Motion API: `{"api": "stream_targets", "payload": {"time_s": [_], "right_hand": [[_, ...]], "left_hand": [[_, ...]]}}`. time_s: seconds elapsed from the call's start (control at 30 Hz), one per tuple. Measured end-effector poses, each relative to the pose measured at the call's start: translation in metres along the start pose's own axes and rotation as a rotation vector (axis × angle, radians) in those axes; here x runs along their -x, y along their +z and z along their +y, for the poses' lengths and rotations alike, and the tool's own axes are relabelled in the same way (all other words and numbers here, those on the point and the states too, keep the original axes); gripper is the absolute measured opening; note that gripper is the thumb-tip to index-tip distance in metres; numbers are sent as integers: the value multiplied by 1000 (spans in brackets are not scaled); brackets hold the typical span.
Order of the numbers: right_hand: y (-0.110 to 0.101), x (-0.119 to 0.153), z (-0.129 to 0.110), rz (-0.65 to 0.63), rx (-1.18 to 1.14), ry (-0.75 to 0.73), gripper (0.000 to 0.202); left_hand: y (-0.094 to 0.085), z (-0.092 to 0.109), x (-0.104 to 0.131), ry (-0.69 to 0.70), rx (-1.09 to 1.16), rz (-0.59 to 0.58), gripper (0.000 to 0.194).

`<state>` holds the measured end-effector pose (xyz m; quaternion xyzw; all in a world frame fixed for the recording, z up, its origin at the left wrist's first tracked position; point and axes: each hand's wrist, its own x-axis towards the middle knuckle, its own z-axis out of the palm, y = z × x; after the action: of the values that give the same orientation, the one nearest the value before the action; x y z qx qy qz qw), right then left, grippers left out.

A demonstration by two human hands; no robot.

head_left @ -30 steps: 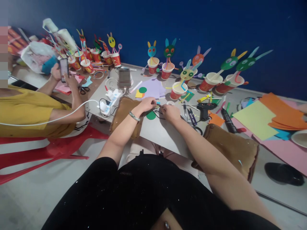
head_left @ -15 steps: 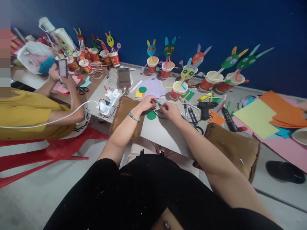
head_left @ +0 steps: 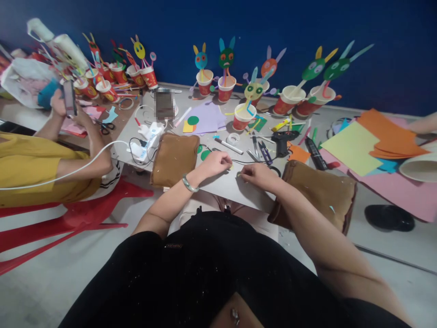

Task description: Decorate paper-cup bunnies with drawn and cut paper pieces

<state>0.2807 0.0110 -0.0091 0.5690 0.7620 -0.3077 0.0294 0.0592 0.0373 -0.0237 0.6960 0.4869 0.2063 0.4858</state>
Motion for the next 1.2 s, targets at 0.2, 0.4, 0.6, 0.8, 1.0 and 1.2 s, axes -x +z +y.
{"api": "stream_targets", "payload": {"time_s": [0.2, 0.4, 0.6, 0.8, 1.0, 1.2], "right_hand": [[2, 3, 9, 30, 109, 72, 21], [7, 6, 17, 85, 106, 107, 18], [-4, 12, 44, 233, 1, 138, 21], [-19, 18, 57, 321, -26, 213, 15], [-12, 31, 49, 342, 13, 265, 17], [12, 71, 70, 503, -14, 406, 22]], "left_hand": [[32, 13, 6, -33, -250, -50, 10], [46, 6, 3, -47, -547, 19, 22], [45, -2, 19, 33, -682, 56, 37], [49, 4, 43, 407, -952, -147, 39], [58, -1, 41, 569, -1058, -358, 84], [51, 4, 33, 655, -1078, -405, 91]]}}
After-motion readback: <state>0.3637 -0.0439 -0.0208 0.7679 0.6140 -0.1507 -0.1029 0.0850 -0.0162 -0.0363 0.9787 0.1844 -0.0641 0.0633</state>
